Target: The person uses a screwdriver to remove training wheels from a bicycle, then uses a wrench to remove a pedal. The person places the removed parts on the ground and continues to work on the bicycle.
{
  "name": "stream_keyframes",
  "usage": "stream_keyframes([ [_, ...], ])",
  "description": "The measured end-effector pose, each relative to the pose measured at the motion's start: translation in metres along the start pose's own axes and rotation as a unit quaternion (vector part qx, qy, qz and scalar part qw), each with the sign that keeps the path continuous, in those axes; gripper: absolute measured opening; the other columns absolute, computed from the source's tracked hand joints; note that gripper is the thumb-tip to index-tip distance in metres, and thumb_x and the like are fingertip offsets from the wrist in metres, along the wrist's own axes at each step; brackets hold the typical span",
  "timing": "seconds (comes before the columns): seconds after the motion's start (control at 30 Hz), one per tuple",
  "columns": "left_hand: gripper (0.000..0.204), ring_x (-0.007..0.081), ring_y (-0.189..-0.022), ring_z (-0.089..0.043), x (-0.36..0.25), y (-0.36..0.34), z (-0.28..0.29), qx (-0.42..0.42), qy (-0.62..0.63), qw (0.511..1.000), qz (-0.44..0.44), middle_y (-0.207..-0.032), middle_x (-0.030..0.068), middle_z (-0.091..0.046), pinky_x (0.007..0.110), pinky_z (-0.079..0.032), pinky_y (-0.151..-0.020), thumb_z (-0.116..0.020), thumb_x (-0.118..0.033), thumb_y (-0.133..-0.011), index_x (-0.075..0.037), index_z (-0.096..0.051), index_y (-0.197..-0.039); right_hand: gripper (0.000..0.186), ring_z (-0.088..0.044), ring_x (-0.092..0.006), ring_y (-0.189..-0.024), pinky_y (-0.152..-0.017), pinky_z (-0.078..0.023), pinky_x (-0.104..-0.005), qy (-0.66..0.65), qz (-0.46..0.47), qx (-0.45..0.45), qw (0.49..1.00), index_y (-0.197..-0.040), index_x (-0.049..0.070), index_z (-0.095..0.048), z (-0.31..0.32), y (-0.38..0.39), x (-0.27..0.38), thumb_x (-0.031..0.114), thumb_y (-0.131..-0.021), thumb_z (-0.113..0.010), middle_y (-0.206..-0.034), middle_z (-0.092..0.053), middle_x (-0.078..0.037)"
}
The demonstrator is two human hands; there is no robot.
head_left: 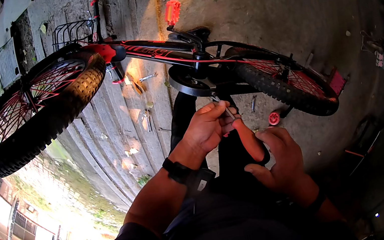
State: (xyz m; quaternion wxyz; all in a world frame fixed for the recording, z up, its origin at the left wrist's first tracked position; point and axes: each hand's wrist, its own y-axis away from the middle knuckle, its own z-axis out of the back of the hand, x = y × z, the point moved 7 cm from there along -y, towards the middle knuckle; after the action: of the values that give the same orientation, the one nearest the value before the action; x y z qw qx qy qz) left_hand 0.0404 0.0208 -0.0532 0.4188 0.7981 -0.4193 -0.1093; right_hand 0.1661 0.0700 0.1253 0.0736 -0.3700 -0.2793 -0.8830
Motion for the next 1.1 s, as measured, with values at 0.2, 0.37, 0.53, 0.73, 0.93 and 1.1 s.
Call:
stream_keyframes([
  [0.2, 0.023, 0.0226, -0.084, -0.067, -0.006, 0.006, -0.016, -0.041, 0.044, 0.998, -0.005, -0.092, 0.0092, -0.066, 0.035, -0.056, -0.073, -0.049, -0.023, -0.102, -0.003, -0.058, -0.108, 0.052, -0.062, -0.0250, -0.076, -0.063, -0.051, -0.0341, 0.020, -0.037, 0.017, 0.999, -0.119, 0.005, -0.059, -0.003, -0.004, 0.002, 0.017, -0.071, -0.077, -0.092, -0.060, -0.011],
  [0.37, 0.023, 0.0255, -0.086, -0.067, 0.001, 0.002, 0.002, -0.003, 0.014, 1.000, 0.012, -0.092, 0.0091, -0.066, 0.033, -0.055, -0.077, -0.048, -0.023, -0.102, -0.002, -0.056, -0.110, 0.052, -0.061, -0.0278, -0.085, -0.065, -0.052, -0.0361, 0.055, -0.005, 0.018, 0.998, -0.118, 0.013, -0.061, 0.000, -0.006, 0.011, 0.008, -0.066, -0.071, -0.097, -0.058, -0.009],
  [0.53, 0.021, 0.0251, -0.093, -0.067, -0.005, 0.012, -0.002, -0.004, 0.016, 1.000, 0.000, -0.096, 0.0102, -0.067, 0.037, -0.056, -0.078, -0.050, -0.020, -0.101, -0.003, -0.057, -0.112, 0.054, -0.061, -0.0307, -0.097, -0.076, -0.052, -0.0393, -0.056, -0.070, 0.156, 0.984, -0.120, 0.012, -0.059, -0.002, -0.017, 0.002, 0.003, -0.067, -0.066, -0.110, -0.058, -0.013],
  [0.73, 0.025, 0.0289, -0.089, -0.069, -0.005, 0.022, 0.013, 0.003, -0.013, 1.000, 0.020, -0.091, 0.0115, -0.067, 0.040, -0.057, -0.077, -0.042, -0.019, -0.103, 0.000, -0.055, -0.113, 0.030, -0.064, -0.0284, -0.085, -0.074, -0.052, -0.0359, -0.101, -0.098, 0.053, 0.989, -0.109, 0.006, -0.063, -0.031, -0.043, -0.063, 0.011, -0.079, -0.067, -0.096, -0.064, -0.012],
  [0.93, 0.025, 0.0264, -0.081, -0.070, -0.011, 0.036, 0.015, -0.006, -0.067, 0.997, 0.025, -0.087, 0.0113, -0.067, 0.037, -0.057, -0.073, -0.040, -0.018, -0.103, 0.001, -0.055, -0.111, 0.028, -0.066, -0.0153, -0.077, -0.065, -0.053, -0.0293, -0.263, -0.260, 0.067, 0.927, -0.114, 0.002, -0.061, -0.092, -0.089, -0.103, 0.023, -0.095, -0.058, -0.093, -0.066, -0.009],
  [1.1, 0.022, 0.0243, -0.078, -0.070, -0.010, 0.042, 0.011, 0.007, -0.070, 0.997, 0.024, -0.087, 0.0115, -0.067, 0.033, -0.057, -0.069, -0.042, -0.017, -0.102, 0.000, -0.055, -0.107, 0.031, -0.065, -0.0138, -0.074, -0.062, -0.054, -0.0269, -0.481, -0.294, 0.147, 0.813, -0.111, 0.003, -0.061, -0.112, -0.083, -0.087, 0.030, -0.098, -0.056, -0.088, -0.065, -0.006],
])
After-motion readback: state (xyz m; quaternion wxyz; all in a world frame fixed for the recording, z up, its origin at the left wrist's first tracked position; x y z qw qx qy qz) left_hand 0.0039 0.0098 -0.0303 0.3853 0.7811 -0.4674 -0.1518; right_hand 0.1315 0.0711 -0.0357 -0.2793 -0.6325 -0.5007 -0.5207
